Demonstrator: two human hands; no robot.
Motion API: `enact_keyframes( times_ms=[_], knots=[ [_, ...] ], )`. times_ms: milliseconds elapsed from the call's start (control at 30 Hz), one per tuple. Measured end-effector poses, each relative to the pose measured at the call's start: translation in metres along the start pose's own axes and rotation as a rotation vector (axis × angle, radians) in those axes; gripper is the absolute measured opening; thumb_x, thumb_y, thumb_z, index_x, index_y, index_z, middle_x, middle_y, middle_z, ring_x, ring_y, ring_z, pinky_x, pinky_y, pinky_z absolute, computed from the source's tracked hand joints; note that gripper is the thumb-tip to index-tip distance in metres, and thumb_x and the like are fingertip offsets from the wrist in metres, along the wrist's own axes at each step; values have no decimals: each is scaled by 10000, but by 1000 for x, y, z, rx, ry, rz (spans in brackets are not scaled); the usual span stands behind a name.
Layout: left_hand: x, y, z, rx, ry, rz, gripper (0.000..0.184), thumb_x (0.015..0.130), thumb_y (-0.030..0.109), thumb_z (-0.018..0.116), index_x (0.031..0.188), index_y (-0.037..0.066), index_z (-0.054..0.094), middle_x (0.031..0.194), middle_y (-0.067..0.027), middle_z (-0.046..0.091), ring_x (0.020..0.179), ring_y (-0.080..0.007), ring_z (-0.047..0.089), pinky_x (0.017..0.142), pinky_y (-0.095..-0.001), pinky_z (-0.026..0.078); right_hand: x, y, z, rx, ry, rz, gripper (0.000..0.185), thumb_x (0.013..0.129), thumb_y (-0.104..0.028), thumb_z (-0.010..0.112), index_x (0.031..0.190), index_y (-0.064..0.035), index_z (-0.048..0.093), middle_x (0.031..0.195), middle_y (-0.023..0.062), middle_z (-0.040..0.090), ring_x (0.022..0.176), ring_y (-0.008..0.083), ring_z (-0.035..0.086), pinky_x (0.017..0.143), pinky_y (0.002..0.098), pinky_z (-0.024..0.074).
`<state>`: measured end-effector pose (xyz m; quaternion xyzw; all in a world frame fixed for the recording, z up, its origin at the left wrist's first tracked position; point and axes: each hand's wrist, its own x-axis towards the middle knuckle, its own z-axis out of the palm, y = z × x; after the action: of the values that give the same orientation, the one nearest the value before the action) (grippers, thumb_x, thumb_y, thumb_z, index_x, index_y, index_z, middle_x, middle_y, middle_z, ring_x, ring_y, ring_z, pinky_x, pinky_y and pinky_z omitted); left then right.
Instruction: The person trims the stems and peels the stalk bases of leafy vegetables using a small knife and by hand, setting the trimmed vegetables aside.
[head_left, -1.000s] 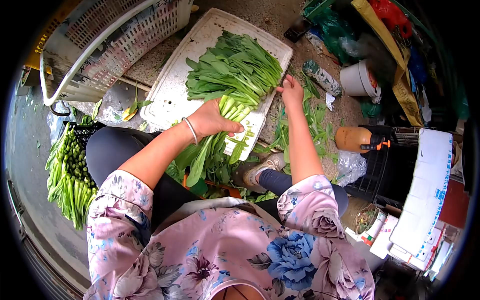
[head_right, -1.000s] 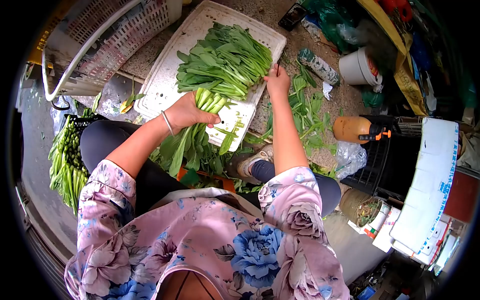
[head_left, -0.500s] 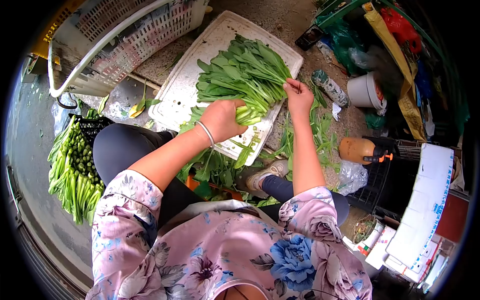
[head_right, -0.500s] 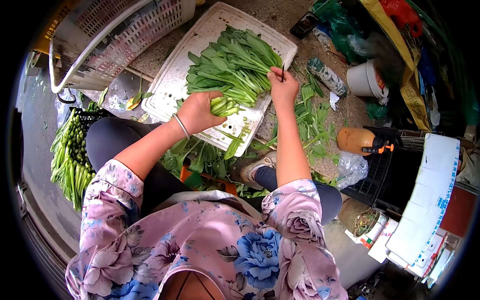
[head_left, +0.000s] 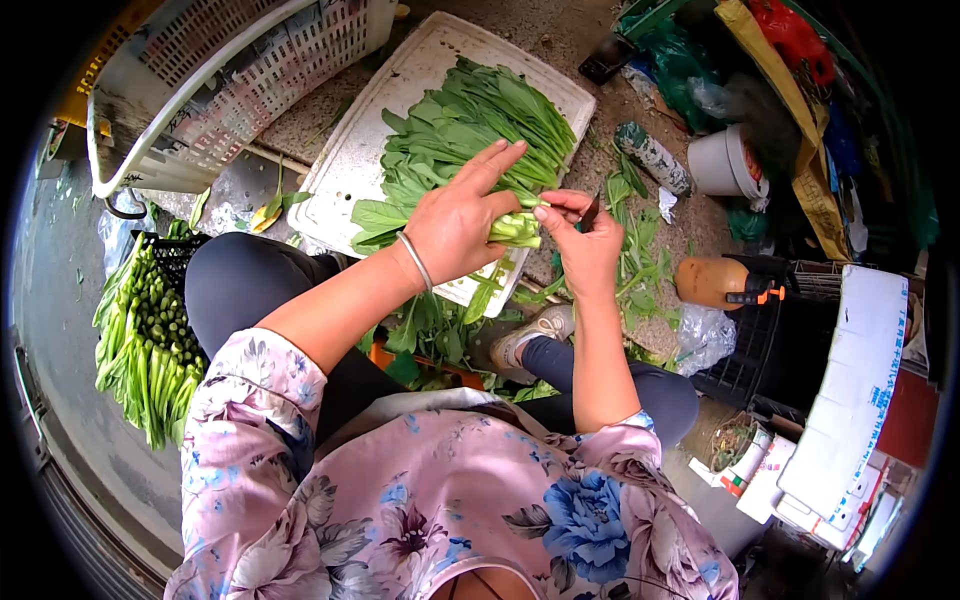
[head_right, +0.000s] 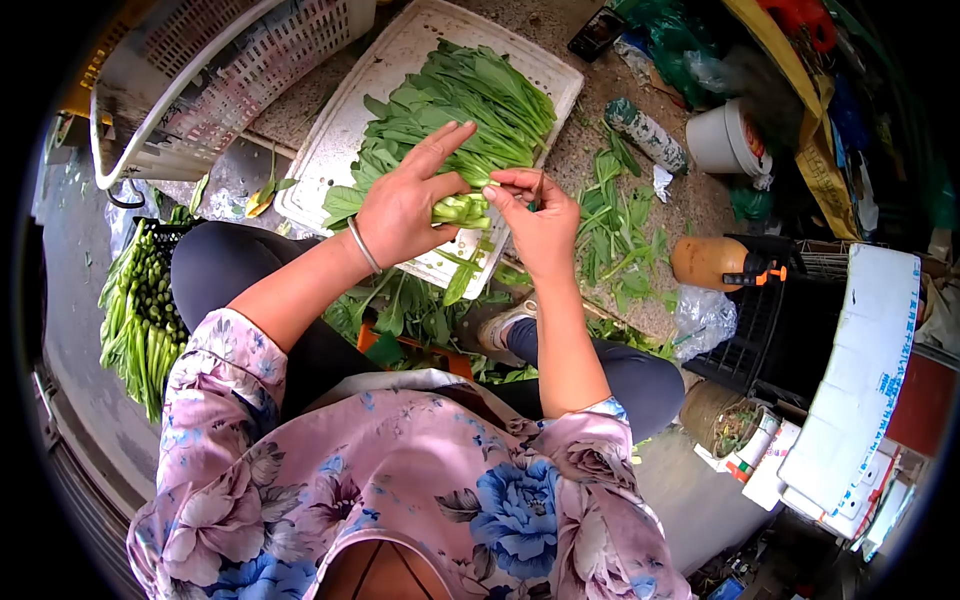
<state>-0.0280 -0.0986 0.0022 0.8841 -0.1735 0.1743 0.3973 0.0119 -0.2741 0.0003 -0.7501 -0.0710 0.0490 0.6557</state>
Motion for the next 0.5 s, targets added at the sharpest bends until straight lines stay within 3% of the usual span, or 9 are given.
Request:
enact_keyframes(
  times_ms=[33, 67, 100, 133, 233, 267, 333, 500],
  knots=[
    [-2, -2, 3, -3, -7, -1, 296, 566, 63, 693, 844, 52, 593, 1162, -117, 507, 1065, -278, 496, 802, -368, 468, -5, -2, 0, 73, -17, 50, 169, 716, 18, 691, 873, -13, 640, 819, 17, 632, 635, 37, 503, 615, 193, 429],
    [-3, -4, 7, -145, -76, -88, 300, 566, 65, 695, 846, 44, 590, 1084, -119, 542, 992, -284, 532, 775, -368, 473, -7, 0, -2, 140, -42, 50, 148, 769, -66, 672, 895, 0, 633, 834, 55, 637, 605, 47, 505, 558, 183, 406],
    [-3, -6, 9, -284, -145, -173, 305, 566, 68, 697, 849, 36, 586, 1006, -122, 577, 919, -290, 569, 748, -368, 478, -8, 0, -6, 141, -34, 50, 148, 769, -66, 672, 895, 0, 633, 834, 55, 637, 605, 47, 505, 558, 183, 406],
    [-3, -6, 8, -371, -138, -160, 318, 578, 75, 706, 866, 26, 580, 840, -109, 596, 768, -275, 596, 699, -338, 478, -9, -1, -10, 146, -50, 112, 164, 806, -128, 639, 901, 6, 632, 826, 65, 633, 592, 57, 506, 530, 181, 386],
    [-6, -8, 9, -540, -139, -215, 317, 598, 79, 709, 882, 22, 579, 807, -97, 592, 740, -219, 593, 683, -298, 472, -14, -2, -14, 222, -117, 209, 261, 862, -220, 575, 980, 12, 603, 788, 50, 596, 570, 57, 472, 489, 169, 343],
    [-7, -9, 7, -571, -234, -310, 371, 633, 66, 732, 949, -3, 551, 846, -50, 586, 775, -100, 549, 706, -235, 457, -18, -2, -15, 292, -167, 245, 313, 881, -250, 544, 1051, 11, 576, 759, 25, 562, 562, 47, 439, 477, 160, 320],
    [-7, -8, 4, -622, -272, -358, 364, 636, 62, 729, 947, -2, 551, 831, -38, 582, 756, -83, 539, 691, -227, 458, -24, -8, -15, 350, -280, 270, 422, 898, -278, 517, 1223, -13, 480, 727, -23, 493, 575, 30, 383, 474, 149, 287],
    [-9, -6, 3, -646, -365, -375, 357, 635, 65, 730, 939, 4, 554, 745, 0, 574, 680, -49, 517, 638, -213, 460, -35, -5, -14, 250, -295, 226, 417, 888, -250, 535, 1249, -50, 474, 727, -45, 489, 586, 18, 375, 483, 150, 284]
  ],
)
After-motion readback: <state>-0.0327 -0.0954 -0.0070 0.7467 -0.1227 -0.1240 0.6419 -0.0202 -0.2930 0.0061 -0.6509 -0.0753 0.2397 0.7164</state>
